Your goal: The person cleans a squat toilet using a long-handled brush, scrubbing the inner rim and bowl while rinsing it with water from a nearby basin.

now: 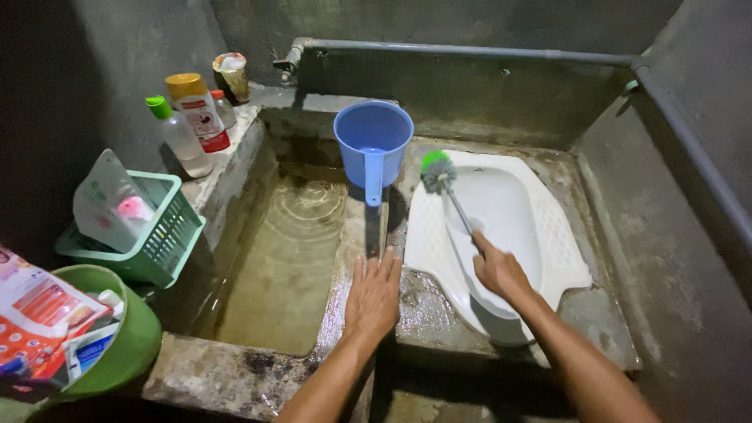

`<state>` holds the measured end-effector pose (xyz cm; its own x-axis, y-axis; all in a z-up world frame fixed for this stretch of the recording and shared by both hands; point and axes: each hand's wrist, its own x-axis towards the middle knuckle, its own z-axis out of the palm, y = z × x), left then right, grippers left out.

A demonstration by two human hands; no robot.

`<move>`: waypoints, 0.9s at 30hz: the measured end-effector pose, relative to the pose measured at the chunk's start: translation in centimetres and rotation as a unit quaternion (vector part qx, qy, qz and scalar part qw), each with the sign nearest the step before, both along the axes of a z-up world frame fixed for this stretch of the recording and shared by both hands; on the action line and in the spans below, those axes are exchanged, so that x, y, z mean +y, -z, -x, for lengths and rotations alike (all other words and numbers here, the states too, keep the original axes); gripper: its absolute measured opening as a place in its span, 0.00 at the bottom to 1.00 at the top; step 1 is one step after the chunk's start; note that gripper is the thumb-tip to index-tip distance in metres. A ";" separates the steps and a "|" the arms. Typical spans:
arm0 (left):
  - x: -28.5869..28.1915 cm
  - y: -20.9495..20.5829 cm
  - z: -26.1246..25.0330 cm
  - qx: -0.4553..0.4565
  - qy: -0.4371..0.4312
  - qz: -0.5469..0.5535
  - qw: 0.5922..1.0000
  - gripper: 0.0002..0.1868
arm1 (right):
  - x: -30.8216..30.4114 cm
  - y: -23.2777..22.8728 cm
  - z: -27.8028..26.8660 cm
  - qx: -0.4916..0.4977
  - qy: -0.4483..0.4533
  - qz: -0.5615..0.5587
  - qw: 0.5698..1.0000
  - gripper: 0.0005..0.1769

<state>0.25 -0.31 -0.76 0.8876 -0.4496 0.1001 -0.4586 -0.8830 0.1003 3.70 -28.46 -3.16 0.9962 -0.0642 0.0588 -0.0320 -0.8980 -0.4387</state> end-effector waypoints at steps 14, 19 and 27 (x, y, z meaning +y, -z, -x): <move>0.3 0.0 0.2 -0.039 0.003 0.061 0.997 0.41 | 0.5 -2.9 7.2 0.185 0.084 0.031 0.979 0.34; 0.4 0.7 0.3 -0.047 -0.010 0.083 0.995 0.40 | 1.5 -1.3 3.3 0.039 0.015 0.028 0.999 0.33; 0.2 0.0 0.2 -0.020 -0.012 0.020 1.000 0.39 | -1.5 -3.2 19.2 0.172 -0.017 -0.011 0.985 0.37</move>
